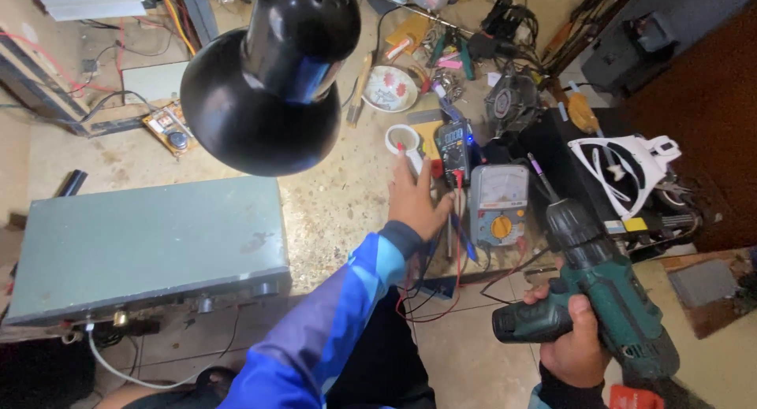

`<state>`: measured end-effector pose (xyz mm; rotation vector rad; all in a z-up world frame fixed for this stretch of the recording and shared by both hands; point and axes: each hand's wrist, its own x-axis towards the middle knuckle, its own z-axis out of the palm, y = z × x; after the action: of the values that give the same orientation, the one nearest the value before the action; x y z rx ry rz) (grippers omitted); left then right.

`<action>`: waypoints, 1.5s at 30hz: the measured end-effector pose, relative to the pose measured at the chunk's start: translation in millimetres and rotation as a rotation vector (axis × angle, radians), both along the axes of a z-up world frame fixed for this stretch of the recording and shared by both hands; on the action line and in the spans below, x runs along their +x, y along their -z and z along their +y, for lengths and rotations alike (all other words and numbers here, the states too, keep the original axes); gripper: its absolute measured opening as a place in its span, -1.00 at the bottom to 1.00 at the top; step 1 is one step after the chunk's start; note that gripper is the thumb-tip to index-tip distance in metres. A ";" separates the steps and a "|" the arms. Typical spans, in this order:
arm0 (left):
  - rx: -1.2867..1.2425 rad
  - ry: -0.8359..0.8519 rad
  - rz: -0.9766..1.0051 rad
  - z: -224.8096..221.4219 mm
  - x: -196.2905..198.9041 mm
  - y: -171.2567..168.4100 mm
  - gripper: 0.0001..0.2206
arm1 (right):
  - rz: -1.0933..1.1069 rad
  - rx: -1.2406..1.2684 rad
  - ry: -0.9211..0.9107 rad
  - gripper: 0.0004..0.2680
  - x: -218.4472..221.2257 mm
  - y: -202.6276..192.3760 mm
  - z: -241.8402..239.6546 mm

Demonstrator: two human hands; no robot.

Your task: The person uses a power drill to remove screws from an amplifier's metal casing and then lifts the cover to expose the internal components.

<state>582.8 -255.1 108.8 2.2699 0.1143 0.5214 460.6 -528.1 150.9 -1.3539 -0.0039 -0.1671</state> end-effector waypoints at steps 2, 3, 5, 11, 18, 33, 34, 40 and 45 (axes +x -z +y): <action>-0.048 0.092 -0.045 9.8 -59.9 -16.3 -0.34 | 0.035 0.063 -0.041 -0.42 1.8 3.3 4.6; -0.102 0.197 -0.101 13.4 -89.4 -24.5 -0.44 | 0.061 0.120 -0.068 -0.44 3.0 5.5 7.0; -0.046 0.201 -0.194 34.5 -138.4 -37.3 -0.60 | 0.110 0.049 -0.131 -0.46 5.1 18.3 5.0; 0.316 -0.108 -0.328 107.1 -198.0 -59.1 -0.73 | 0.271 0.069 -0.397 -0.51 3.3 23.4 56.6; 0.357 -0.110 -0.149 128.3 -93.4 -29.0 -0.82 | 0.404 -0.076 -0.263 -0.81 -3.0 8.3 114.6; 0.278 -0.126 0.430 116.7 146.5 62.2 -0.63 | 0.435 -0.058 -0.078 -0.88 30.7 -7.8 87.7; 0.279 -0.122 0.436 119.2 143.5 57.1 -0.63 | 0.441 -0.057 -0.075 -0.88 31.8 -0.5 83.1; 0.252 0.011 0.321 134.1 134.4 40.2 -0.52 | 0.312 -0.129 -0.185 -0.84 28.2 1.9 81.6; -0.182 -0.173 0.195 131.2 152.9 69.2 -0.84 | 0.430 -0.118 -0.188 -0.79 21.2 7.1 75.9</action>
<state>735.7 -123.9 39.6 2.1380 0.4419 0.3618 481.7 -452.1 143.8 -1.4767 0.2225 0.2880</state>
